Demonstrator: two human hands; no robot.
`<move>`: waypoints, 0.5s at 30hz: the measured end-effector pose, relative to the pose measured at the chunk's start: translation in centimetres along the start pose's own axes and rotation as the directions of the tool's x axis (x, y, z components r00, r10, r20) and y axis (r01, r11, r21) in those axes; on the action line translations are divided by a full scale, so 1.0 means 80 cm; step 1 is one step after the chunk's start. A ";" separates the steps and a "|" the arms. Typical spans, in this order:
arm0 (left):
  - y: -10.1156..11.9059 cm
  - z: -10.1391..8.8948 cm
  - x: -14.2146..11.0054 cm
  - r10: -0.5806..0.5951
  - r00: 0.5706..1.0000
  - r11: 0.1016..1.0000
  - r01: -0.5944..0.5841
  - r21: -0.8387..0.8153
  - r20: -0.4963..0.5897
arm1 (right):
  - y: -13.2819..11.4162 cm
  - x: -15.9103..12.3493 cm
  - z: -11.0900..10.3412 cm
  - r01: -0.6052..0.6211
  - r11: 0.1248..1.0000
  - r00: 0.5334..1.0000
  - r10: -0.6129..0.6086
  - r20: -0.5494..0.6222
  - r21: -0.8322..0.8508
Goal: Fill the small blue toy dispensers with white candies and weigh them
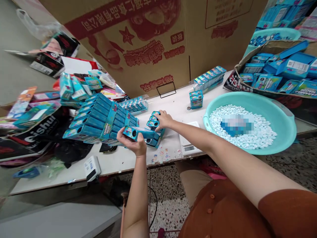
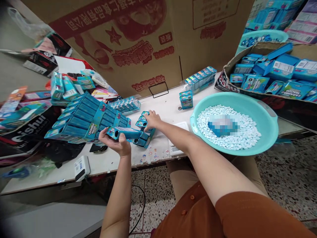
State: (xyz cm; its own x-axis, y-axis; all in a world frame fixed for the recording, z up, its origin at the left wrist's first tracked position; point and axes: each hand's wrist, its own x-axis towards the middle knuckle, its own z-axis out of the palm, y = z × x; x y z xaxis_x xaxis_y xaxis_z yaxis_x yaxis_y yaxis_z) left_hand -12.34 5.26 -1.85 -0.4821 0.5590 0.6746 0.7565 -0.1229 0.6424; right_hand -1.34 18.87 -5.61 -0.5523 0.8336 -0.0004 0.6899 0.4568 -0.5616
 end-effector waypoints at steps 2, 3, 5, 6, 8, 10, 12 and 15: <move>0.020 -0.002 -0.015 0.008 0.998 1.000 -0.009 0.025 0.057 | 0.010 0.001 -0.009 -0.005 0.999 0.999 0.002 0.052 0.051; 0.029 -0.001 -0.025 0.012 0.996 0.999 -0.015 0.040 0.087 | 0.016 -0.001 -0.016 -0.005 0.997 0.999 0.002 0.041 0.079; 0.044 0.008 -0.047 0.020 0.988 0.998 -0.028 0.053 0.150 | 0.027 -0.013 -0.034 0.033 0.994 0.997 -0.024 -0.076 0.108; 0.050 0.014 -0.057 0.020 0.982 0.998 -0.030 0.049 0.186 | 0.031 -0.025 -0.045 0.069 0.992 0.985 -0.051 -0.167 0.105; 0.060 0.031 -0.075 0.003 0.963 1.000 -0.009 0.021 0.268 | 0.038 -0.060 -0.067 0.124 0.989 0.934 -0.087 -0.346 0.086; 0.068 0.049 -0.087 -0.025 0.938 0.999 0.035 -0.023 0.347 | 0.041 -0.104 -0.088 0.109 0.990 0.883 -0.057 -0.466 0.084; 0.074 0.067 -0.093 -0.038 0.916 0.995 0.072 -0.070 0.400 | 0.045 -0.151 -0.101 0.073 0.994 0.850 -0.019 -0.526 0.082; 0.085 0.092 -0.097 -0.029 0.913 0.986 0.092 -0.136 0.407 | 0.055 -0.219 -0.103 0.095 0.994 0.840 -0.050 -0.541 0.056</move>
State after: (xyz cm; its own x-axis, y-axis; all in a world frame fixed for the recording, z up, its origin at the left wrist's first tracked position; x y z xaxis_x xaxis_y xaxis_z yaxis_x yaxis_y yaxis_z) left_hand -0.17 6.13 -5.41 -0.2819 0.8479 0.4489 0.6416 -0.1813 0.7453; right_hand 15.29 8.83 -1.25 -0.2453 0.8451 0.4750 0.6067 0.5160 -0.6047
